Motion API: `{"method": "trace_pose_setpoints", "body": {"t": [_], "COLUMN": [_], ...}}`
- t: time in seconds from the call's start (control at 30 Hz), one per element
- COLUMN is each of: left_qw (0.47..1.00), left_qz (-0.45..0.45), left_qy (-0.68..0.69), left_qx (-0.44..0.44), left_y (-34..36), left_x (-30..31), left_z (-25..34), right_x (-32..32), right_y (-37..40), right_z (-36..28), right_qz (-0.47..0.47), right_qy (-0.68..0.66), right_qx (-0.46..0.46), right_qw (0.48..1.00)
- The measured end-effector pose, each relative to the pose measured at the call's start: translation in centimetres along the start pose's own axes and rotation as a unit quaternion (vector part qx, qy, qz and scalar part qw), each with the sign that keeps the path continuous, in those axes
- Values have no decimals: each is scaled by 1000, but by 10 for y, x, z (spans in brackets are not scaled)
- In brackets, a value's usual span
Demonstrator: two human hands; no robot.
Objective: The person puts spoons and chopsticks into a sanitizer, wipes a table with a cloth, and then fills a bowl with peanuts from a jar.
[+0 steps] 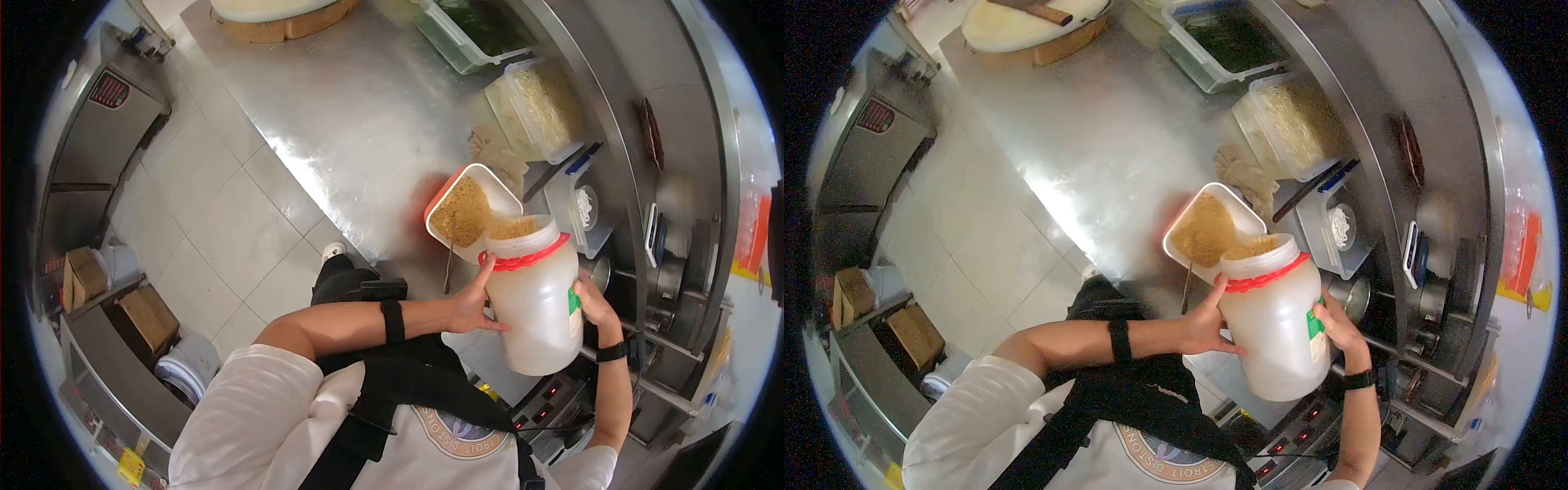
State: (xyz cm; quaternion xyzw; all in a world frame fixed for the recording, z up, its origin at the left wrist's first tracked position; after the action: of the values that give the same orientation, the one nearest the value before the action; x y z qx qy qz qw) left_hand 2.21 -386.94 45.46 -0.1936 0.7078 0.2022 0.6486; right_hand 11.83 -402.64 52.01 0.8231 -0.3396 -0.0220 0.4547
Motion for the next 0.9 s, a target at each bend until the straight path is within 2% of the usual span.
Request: {"method": "trace_pose_setpoints", "body": {"t": [0.07, 0.13, 0.27, 0.3, 0.33, 0.4, 0.47, 0.53, 0.6, 0.63, 0.7, 0.73, 0.77, 0.8, 0.83, 0.87, 0.9], "left_qw": [999, 996, 985, 978, 970, 957, 918, 889, 806, 801, 680, 677, 707, 733, 730, 725, 746], "left_qz": [2, 39, 43, 70, 98, 100, 97, 125, 109, 103, 96, 98, 99, 99, 100, 103, 147], "left_qy": [-36, -79, -170, -198, -225, -270, -384, -438, -582, -590, -725, -728, -700, -672, -675, -680, -646], "left_qx": [-5, 9, 7, 6, 4, 15, 20, 38, -13, 2, -53, -47, -39, -32, -39, -41, -69], "left_y": [1, 1, 0, -2, -2, -7, -15, -20, -30, -36, -40, -42, -45, -48, -49, -49, -46], "left_x": [1, 8, -3, -2, -4, -11, -15, -21, -40, -31, -23, -19, -14, -13, -14, -17, -17], "left_z": [-1, -8, -19, -21, -23, -28, -33, -39, -36, -41, -41, -47, -52, -55, -59, -67, -69], "right_x": [-2, -12, -24, -24, -26, -31, -38, -55, -71, -73, -63, -55, -35, -22, 2, 22, 27], "right_y": [7, 11, 28, 34, 37, 43, 49, 44, 46, 49, 61, 66, 69, 67, 66, 70, 67], "right_z": [17, 23, 49, 56, 66, 83, 111, 142, 162, 168, 181, 183, 198, 218, 250, 278, 283], "right_qz": [22, 37, 51, 77, 85, 84, 98, 78, 113, 134, 156, 168, 239, 242, 332, 412, 414], "right_qy": [11, -33, -121, -98, -107, -81, -73, -168, -147, -109, -111, -100, 55, 52, 110, 166, 166], "right_qx": [3, 55, 105, 40, 50, 133, 153, 184, 198, 207, 240, 272, 260, 267, 137, 4, 11], "right_qw": [1000, 997, 986, 991, 989, 984, 980, 965, 963, 963, 952, 942, 934, 931, 927, 896, 895]}}
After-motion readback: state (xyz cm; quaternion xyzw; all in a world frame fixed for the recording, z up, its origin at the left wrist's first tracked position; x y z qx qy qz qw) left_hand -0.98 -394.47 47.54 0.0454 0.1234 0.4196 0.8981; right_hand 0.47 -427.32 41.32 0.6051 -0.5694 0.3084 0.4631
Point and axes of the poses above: each hand's wrist, its own y-axis away from the middle knuckle, its own x-axis out of the back of the hand, z = x × y, the point moved 9 cm from there along -y, towards the middle knuckle, and after that the axes turned 9 degrees about -z, right-handed, at the moved point
